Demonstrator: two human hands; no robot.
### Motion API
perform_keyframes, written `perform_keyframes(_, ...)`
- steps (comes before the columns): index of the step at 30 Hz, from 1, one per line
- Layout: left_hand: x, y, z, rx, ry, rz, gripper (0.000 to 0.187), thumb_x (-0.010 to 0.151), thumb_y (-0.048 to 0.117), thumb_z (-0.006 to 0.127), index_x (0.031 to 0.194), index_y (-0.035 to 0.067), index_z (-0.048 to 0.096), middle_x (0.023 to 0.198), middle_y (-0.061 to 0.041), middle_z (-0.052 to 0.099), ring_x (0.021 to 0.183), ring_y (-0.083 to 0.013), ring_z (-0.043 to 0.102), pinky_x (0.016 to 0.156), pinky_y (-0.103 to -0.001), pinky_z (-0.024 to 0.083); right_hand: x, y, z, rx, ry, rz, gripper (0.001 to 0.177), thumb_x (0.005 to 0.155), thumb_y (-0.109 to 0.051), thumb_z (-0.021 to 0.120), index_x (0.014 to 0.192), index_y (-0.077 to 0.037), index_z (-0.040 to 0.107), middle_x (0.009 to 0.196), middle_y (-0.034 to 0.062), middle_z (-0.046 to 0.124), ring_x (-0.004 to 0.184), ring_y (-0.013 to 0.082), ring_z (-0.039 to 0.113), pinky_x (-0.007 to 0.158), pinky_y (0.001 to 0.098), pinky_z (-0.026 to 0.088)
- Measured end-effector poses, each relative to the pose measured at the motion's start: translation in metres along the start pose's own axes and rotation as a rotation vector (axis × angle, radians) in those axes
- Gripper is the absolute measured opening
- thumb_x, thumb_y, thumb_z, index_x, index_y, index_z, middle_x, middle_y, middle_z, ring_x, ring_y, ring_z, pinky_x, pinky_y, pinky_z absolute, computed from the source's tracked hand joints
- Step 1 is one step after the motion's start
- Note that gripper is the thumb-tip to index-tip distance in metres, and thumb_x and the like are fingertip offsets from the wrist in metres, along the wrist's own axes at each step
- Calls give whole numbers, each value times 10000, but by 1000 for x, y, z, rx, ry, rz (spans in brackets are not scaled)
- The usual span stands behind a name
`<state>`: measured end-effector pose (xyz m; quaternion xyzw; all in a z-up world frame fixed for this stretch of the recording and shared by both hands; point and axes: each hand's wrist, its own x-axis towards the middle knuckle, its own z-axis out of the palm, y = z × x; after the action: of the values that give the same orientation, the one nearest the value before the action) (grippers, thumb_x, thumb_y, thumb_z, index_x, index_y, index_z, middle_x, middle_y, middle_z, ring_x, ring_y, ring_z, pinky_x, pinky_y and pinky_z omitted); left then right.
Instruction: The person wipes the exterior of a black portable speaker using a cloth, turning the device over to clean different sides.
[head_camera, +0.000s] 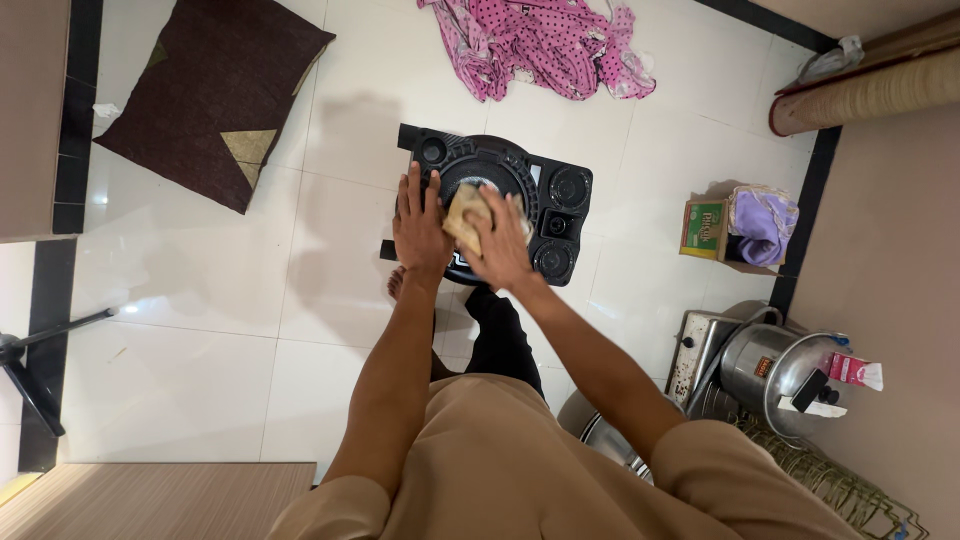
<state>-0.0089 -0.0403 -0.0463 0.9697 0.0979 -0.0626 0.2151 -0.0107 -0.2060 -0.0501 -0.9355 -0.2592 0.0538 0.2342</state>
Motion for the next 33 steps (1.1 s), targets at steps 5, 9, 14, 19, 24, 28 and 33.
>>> perform_keyframes(5, 0, 2, -3, -12, 0, -15, 469, 1084, 227, 433, 1551, 177, 434, 1693, -56, 247, 1529, -329, 313, 1083, -493, 462, -22, -5, -4, 81, -13, 29, 531, 909, -282, 726, 1321, -124, 433, 1488, 242, 348, 1514, 453, 266, 1252, 686, 169)
perform_keyframes(9, 2, 5, -6, 14, -15, -15, 467, 1084, 216, 413, 1548, 174, 431, 1688, -74, 248, 1525, -334, 312, 1070, -493, 466, -14, 11, -4, 8, 37, 132, 523, 884, -230, 704, 1312, -67, 453, 1470, 265, 341, 1502, 468, 256, 1226, 729, 142)
perform_keyframes(14, -1, 5, -7, 8, -4, 0, 471, 1093, 215, 404, 1561, 164, 426, 1694, -72, 251, 1530, -335, 313, 1076, -486, 478, 8, 54, -16, -71, 108, 319, 483, 1006, -268, 643, 1368, -29, 431, 1521, 312, 297, 1513, 490, 202, 1223, 723, 87)
perform_keyframes(19, 2, 3, -5, 51, -33, 12, 472, 1087, 225, 401, 1554, 154, 420, 1685, -78, 244, 1518, -344, 316, 1041, -497, 484, 28, 93, -34, -114, 144, 485, 496, 1019, -306, 607, 1417, -61, 442, 1542, 291, 309, 1509, 502, 202, 1183, 712, 53)
perform_keyframes(24, 3, 2, -5, 25, -47, -9, 481, 1099, 248, 403, 1571, 153, 399, 1702, -76, 211, 1523, -359, 319, 1020, -493, 505, 36, 94, -29, -35, 140, 597, 536, 987, -322, 619, 1419, -51, 455, 1519, 248, 349, 1490, 466, 271, 1205, 701, 85)
perform_keyframes(28, 7, 6, 0, 69, -80, -50, 497, 1081, 274, 424, 1567, 172, 397, 1700, -65, 190, 1513, -353, 312, 1013, -521, 499, 20, 82, -27, 3, 141, 479, 557, 984, -333, 635, 1427, -43, 463, 1537, 246, 374, 1500, 454, 287, 1231, 680, 107)
perform_keyframes(33, 10, 7, 3, 102, -140, -80, 525, 1074, 284, 431, 1580, 175, 345, 1705, -63, 134, 1524, -358, 261, 1001, -556, 489, -24, 48, -37, 47, 1, 309, 624, 953, -374, 655, 1429, -24, 454, 1626, 239, 290, 1552, 445, 196, 1231, 672, 78)
